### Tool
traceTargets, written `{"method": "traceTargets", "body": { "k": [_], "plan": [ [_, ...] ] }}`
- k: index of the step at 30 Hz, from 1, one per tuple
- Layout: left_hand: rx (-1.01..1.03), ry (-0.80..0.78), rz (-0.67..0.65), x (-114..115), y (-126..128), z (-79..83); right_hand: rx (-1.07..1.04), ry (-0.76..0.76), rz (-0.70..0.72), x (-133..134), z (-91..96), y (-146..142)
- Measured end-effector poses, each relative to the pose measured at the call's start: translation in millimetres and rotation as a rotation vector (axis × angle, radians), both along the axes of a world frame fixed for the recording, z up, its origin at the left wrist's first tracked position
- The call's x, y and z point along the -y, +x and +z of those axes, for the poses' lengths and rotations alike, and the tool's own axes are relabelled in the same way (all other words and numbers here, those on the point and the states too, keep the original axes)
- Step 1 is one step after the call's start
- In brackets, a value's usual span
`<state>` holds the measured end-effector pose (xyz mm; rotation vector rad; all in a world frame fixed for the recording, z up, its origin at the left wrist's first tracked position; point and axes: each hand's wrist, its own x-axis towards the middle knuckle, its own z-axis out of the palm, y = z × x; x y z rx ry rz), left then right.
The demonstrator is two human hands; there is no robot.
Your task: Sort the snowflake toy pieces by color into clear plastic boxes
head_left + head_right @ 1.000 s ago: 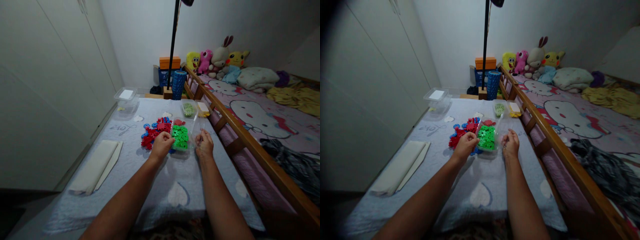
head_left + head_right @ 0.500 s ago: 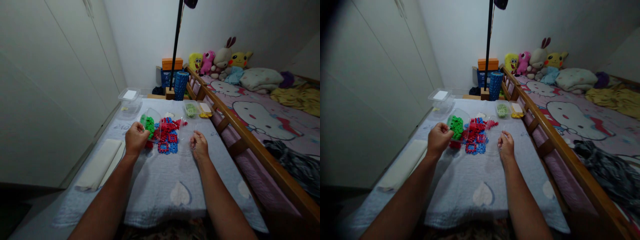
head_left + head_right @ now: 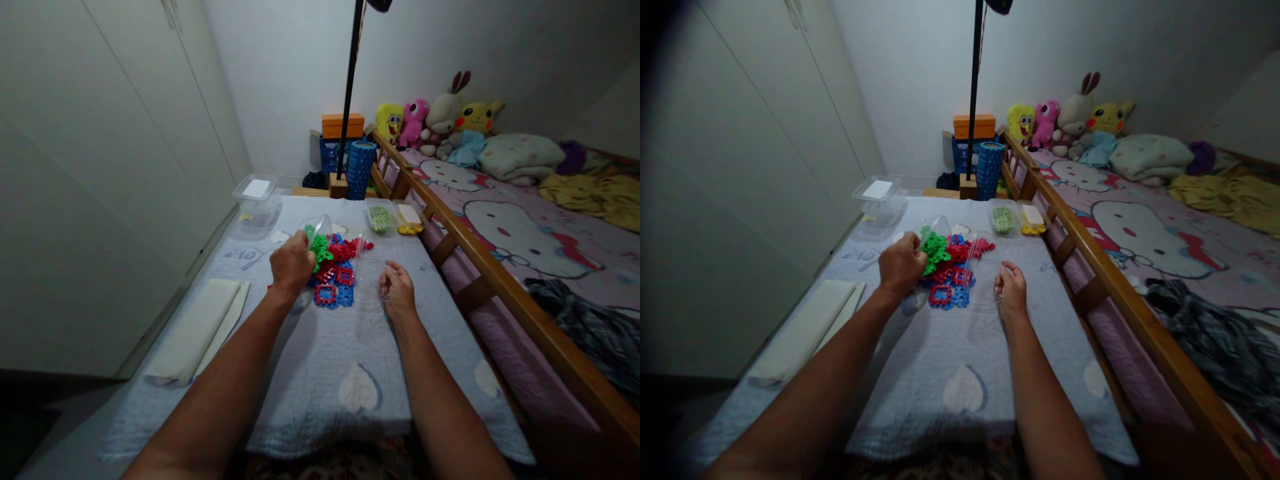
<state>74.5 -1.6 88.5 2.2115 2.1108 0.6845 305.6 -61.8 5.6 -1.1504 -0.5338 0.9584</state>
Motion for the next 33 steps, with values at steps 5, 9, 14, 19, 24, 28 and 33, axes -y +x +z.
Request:
{"method": "traceTargets", "body": {
  "k": [5,9,14,19,24,28,33],
  "plan": [
    [-0.043,0.021,-0.11,-5,16,2.1,0.016,0.001,-0.003,0,-0.1,1],
    [-0.119,0.039,-0.204,-9,27,3.3,0.012,0.0,-0.001,1,-1.2,3],
    [-0.23,0.114,-0.33,-14,22,3.1,-0.005,0.011,-0.004,0,-2.4,3],
    [-0.313,0.197,-0.403,-15,4,-1.1,0.004,0.016,-0.014,0,-1.8,2],
    [-0.308,0.303,-0.431,-18,-11,-4.5,0.017,0.009,-0.012,1,0.6,1],
    [-0.255,0.397,-0.404,-26,-21,-0.1,0.015,-0.002,-0.025,2,1.9,0],
    [-0.084,0.449,-0.279,-32,-31,9.3,0.017,-0.004,-0.028,1,1.6,0]
  ]
}}
